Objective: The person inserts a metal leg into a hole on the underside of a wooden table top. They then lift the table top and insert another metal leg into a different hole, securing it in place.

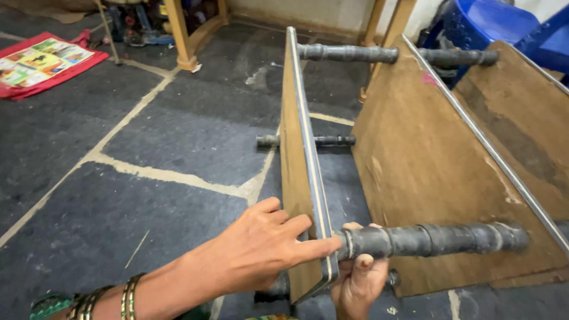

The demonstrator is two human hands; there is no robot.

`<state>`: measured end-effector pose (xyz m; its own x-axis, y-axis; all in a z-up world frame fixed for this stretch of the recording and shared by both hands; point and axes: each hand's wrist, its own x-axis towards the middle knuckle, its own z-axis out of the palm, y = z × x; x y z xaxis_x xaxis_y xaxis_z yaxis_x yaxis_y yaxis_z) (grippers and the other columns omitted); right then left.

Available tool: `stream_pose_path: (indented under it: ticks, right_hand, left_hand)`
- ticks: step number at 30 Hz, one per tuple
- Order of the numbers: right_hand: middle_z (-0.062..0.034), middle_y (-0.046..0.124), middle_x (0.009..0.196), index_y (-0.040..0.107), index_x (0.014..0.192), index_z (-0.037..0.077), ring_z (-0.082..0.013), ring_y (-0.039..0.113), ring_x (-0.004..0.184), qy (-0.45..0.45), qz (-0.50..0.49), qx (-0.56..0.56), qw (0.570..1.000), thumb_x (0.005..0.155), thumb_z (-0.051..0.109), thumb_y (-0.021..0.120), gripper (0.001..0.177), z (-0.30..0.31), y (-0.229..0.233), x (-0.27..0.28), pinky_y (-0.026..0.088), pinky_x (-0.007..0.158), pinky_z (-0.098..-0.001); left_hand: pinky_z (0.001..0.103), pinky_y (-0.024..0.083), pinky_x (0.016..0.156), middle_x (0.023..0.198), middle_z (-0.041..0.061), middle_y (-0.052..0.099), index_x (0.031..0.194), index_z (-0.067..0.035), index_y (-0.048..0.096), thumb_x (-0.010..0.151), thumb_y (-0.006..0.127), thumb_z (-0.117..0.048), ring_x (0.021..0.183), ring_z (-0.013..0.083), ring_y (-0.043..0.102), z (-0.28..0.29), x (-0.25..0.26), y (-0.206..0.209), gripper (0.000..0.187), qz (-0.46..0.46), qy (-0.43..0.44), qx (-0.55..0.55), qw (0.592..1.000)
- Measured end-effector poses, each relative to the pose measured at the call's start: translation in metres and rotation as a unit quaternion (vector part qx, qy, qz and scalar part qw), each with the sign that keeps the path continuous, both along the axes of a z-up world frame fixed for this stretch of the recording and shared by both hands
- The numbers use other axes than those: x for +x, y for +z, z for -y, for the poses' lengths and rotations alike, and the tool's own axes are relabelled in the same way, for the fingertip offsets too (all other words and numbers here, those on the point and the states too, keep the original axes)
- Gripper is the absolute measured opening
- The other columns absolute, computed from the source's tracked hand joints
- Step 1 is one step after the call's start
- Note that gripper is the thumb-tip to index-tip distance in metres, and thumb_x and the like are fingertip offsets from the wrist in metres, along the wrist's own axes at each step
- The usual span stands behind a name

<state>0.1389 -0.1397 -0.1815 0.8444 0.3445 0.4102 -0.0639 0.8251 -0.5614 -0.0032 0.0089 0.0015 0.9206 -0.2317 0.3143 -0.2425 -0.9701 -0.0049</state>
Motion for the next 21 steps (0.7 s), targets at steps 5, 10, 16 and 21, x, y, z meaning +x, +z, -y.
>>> stream_pose_path:
  ticks: [5, 10, 16, 21]
  right_hand:
    - [-0.0238, 0.059, 0.131, 0.037, 0.149, 0.000, -0.0229, 0.064, 0.105, -0.005, -0.008, 0.009, 1.000, 0.094, 0.036, 0.079, 0.078, -0.002, -0.003, 0.004, 0.055, 0.091, -0.0353]
    - [-0.0219, 0.058, 0.131, 0.035, 0.149, 0.003, -0.0236, 0.063, 0.106, 0.001, -0.034, -0.001, 0.999, 0.092, 0.039, 0.079, 0.080, 0.002, -0.004, 0.004, 0.054, 0.093, -0.0382]
    - [-0.0216, 0.058, 0.131, 0.036, 0.149, 0.003, -0.0244, 0.061, 0.112, -0.004, -0.050, -0.002, 0.999, 0.091, 0.038, 0.081, 0.081, 0.004, 0.005, 0.006, 0.051, 0.098, -0.0389]
    - [-0.0209, 0.059, 0.129, 0.037, 0.146, 0.004, -0.0262, 0.063, 0.112, -0.002, -0.079, -0.008, 0.997, 0.089, 0.034, 0.081, 0.078, 0.007, 0.007, 0.003, 0.053, 0.097, -0.0411]
  left_hand:
    - [0.038, 0.038, 0.067, 0.088, 0.004, 0.059, 0.141, -0.028, 0.054, 0.067, 0.074, -0.006, 0.063, 0.0215, 0.060, 0.005, 0.010, 0.007, 0.079, 0.009, -0.008, -0.017, 1.000]
    - [0.039, 0.040, 0.065, 0.086, 0.005, 0.059, 0.138, -0.025, 0.054, 0.061, 0.073, -0.002, 0.067, 0.0234, 0.062, 0.007, 0.018, 0.009, 0.083, -0.022, -0.013, -0.018, 1.000]
    - [0.038, 0.042, 0.064, 0.086, 0.005, 0.058, 0.141, -0.022, 0.055, 0.063, 0.070, -0.001, 0.071, 0.0234, 0.062, 0.015, 0.024, 0.010, 0.082, -0.052, 0.025, -0.048, 0.997]
    - [0.034, 0.042, 0.062, 0.078, 0.005, 0.058, 0.148, -0.012, 0.052, 0.079, 0.061, -0.007, 0.064, 0.0187, 0.059, 0.026, 0.024, -0.002, 0.069, 0.073, 0.034, 0.035, 0.996]
